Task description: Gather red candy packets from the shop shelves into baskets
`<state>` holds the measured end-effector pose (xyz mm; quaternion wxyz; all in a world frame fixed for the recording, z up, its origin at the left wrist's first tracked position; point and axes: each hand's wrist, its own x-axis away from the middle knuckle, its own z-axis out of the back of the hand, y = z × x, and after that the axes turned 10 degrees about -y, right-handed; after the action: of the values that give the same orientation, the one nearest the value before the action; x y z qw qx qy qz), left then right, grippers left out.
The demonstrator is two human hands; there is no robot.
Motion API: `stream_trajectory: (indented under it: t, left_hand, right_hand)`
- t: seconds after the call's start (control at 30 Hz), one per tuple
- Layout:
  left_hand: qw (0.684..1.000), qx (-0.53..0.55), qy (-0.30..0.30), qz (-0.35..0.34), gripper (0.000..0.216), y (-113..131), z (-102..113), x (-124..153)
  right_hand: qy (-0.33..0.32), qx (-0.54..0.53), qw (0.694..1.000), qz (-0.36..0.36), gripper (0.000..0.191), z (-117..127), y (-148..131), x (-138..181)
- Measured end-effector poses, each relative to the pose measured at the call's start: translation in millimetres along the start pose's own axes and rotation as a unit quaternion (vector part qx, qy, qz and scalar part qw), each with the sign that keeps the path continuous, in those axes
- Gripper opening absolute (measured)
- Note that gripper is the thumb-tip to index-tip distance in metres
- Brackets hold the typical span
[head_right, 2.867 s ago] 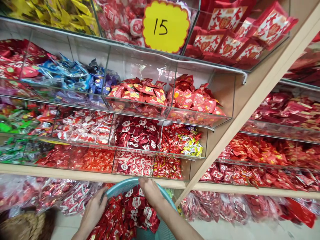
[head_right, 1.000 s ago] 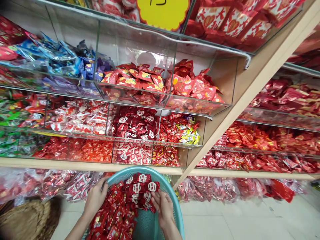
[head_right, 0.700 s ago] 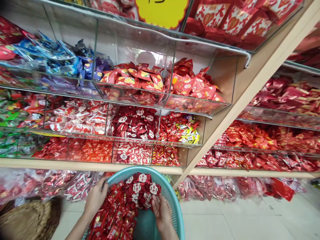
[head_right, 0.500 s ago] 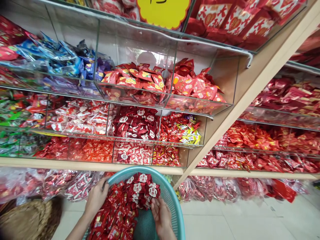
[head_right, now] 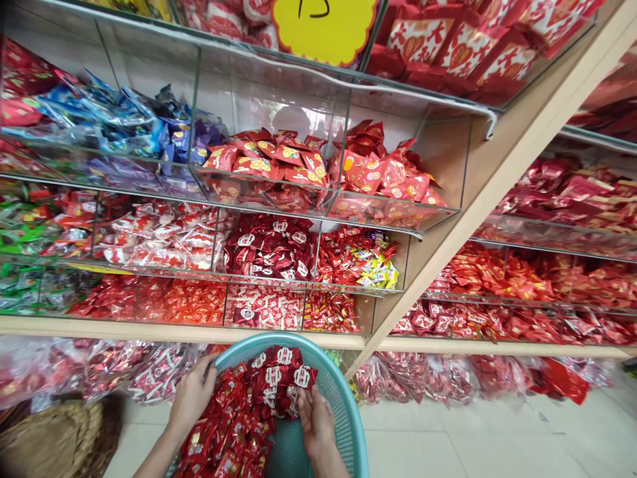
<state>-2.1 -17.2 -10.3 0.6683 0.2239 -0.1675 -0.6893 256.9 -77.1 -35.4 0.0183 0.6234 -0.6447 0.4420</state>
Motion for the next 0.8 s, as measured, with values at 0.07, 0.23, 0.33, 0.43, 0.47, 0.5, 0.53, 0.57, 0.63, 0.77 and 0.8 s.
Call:
stream_trajectory:
  t: [0.07, 0.23, 0.33, 0.43, 0.47, 0.5, 0.53, 0.57, 0.63, 0.77, 0.8]
  left_hand:
    - [1.0, -0.003, 0.0, -0.001, 0.033, 0.5, 0.5, 0.4]
    - [1.0, -0.006, -0.004, 0.002, 0.034, 1.3, 0.7, 1.2]
    - [1.0, -0.006, -0.001, -0.002, 0.033, 1.2, 0.4, 1.4]
    - [1.0, -0.008, 0.0, -0.005, 0.033, 1.6, 0.8, 1.8]
    - [1.0, -0.009, 0.001, -0.007, 0.033, 1.9, 1.1, 2.0]
    - [1.0, -0.011, 0.002, -0.007, 0.032, 2.3, 1.4, 2.2]
    - [1.0, -0.012, 0.003, -0.007, 0.032, 2.6, 1.6, 2.4]
    - [1.0, -0.014, 0.004, -0.005, 0.032, 3.0, 1.8, 2.5]
    - [1.0, -0.015, 0.005, -0.004, 0.032, 3.4, 1.9, 2.4]
    - [1.0, -0.009, 0.014, -0.012, 0.032, 2.6, 0.7, 1.3]
    - [1.0, -0.008, 0.016, -0.015, 0.032, 2.3, 0.2, 1.0]
  right_hand:
    - [0.002, 0.002, 1.0, -0.006, 0.033, 0.6, 0.6, 0.6]
    - [0.011, 0.026, 0.999, -0.02, 0.029, 4.9, 0.9, 1.2]
    - [0.015, 0.047, 0.999, -0.017, 0.028, 7.5, 2.0, 0.6]
    - [0.01, 0.04, 0.999, -0.017, 0.029, 8.1, 2.7, 1.8]
    - [0.007, 0.029, 0.999, -0.02, 0.029, 7.9, 2.8, 2.8]
    - [0.004, 0.017, 1.0, -0.022, 0.03, 7.6, 2.8, 3.8]
    - [0.003, 0.007, 1.0, -0.023, 0.03, 7.3, 2.9, 4.9]
    - [0.003, 0.0, 1.0, -0.023, 0.031, 7.1, 3.2, 5.8]
    - [0.001, -0.001, 1.0, -0.022, 0.033, 6.9, 4.0, 7.1]
    - [0.017, 0.013, 1.0, -0.013, 0.032, 6.7, 6.5, 7.4]
    - [0.026, 0.015, 1.0, -0.01, 0.031, 6.6, 7.0, 7.4]
